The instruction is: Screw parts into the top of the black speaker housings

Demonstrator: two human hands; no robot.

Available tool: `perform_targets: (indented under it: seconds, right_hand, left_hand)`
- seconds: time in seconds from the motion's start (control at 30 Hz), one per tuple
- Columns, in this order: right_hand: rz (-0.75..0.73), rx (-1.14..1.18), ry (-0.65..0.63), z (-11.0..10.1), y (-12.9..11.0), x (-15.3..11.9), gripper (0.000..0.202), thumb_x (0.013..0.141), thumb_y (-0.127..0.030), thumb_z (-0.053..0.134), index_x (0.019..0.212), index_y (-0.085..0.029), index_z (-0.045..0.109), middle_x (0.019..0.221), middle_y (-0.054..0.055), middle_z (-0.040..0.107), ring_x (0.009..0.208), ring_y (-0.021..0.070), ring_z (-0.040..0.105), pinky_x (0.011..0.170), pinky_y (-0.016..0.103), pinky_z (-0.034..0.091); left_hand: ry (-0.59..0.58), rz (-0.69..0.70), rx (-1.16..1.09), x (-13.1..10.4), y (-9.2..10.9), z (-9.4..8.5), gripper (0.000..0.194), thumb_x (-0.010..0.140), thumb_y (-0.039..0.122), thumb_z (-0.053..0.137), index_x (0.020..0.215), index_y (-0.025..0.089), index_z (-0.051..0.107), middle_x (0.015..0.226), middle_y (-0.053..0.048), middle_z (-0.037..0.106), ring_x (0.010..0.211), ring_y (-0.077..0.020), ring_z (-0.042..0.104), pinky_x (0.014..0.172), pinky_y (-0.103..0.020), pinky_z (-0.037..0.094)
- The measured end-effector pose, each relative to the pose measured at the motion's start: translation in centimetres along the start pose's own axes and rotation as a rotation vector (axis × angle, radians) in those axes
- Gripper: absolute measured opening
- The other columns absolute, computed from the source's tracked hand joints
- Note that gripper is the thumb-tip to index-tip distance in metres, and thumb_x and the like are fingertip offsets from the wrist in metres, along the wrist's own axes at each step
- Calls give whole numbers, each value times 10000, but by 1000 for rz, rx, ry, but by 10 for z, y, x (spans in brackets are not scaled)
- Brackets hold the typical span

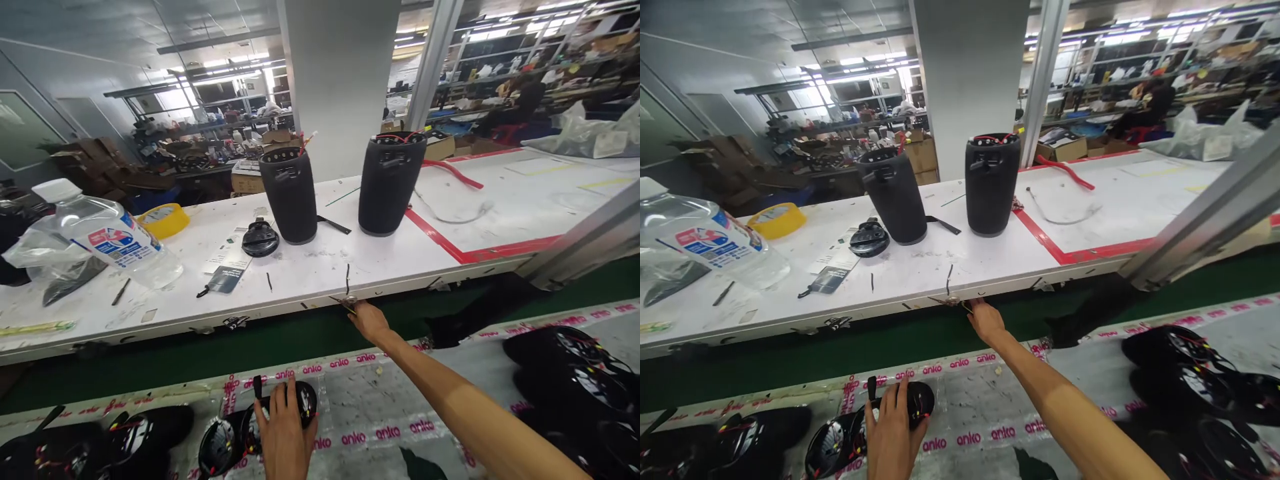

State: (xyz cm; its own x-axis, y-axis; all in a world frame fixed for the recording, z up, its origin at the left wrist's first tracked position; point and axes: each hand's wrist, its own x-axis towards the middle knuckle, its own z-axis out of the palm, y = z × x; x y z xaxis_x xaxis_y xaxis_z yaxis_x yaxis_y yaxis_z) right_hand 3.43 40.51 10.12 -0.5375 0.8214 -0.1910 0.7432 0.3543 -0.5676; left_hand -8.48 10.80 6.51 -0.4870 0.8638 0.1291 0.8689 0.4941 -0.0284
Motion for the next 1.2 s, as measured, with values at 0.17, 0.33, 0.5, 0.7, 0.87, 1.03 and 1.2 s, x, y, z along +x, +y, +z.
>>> perform_targets:
  seconds: [0.17,0.33,0.5,0.7,0.87,1.03,1.2]
  right_hand:
    - [-4,-37,-16,-6,9,-3,396,1033,-443,709,1344,-202,665,1367,106,681,1161,267,695,985,498,613]
    - [-14,54,37,-32,29,-47,291,1032,-452,679,1143,-183,681,1156,69,698,1044,236,677,937,454,579]
    - [-68,318,-49,-79,45,-124,304,978,-510,618,909,-215,588,824,3,590,777,188,557,721,344,488]
    - [-141,665,-442,-117,24,-190,519,832,-697,749,979,-210,647,706,-46,554,623,141,506,568,274,414]
    - [-142,571,-195,-117,-1,-227,431,994,-624,636,1199,-246,676,945,16,727,832,202,667,752,325,562]
    - [-356,107,50,-121,-13,-273,328,1123,-431,485,1431,-375,583,1224,22,783,1016,236,764,859,367,600]
    - [-604,-205,-46,-113,-14,-287,331,1041,-111,524,1294,-315,587,1046,-38,763,786,188,740,634,339,494]
  left_hand:
    - [-28,-17,-15,1,-1,8,571,959,154,595,1526,106,548,1399,-232,722,1322,-370,686,1245,-715,358]
    - [-37,-25,-60,0,-1,9,604,913,110,628,1514,87,572,1403,-255,726,1308,-402,702,1221,-752,384]
    - [6,12,-368,8,21,-36,746,912,291,710,1613,174,484,1740,-222,433,1641,-432,349,1331,-750,210]
    - [-748,13,-1760,37,65,-118,998,767,791,762,1558,211,577,1623,-199,595,1564,-466,467,1287,-617,386]
    - [-966,-147,-2113,11,77,-132,910,727,563,884,1537,267,594,1358,-163,767,1246,-445,720,1074,-566,564]
    - [-787,-358,-2057,-20,66,-136,975,695,523,917,1567,281,554,1317,-157,778,1128,-419,750,1020,-550,575]
    - [-734,-387,-1973,-33,59,-143,982,690,556,901,1552,270,527,1264,-142,796,1146,-407,737,981,-488,549]
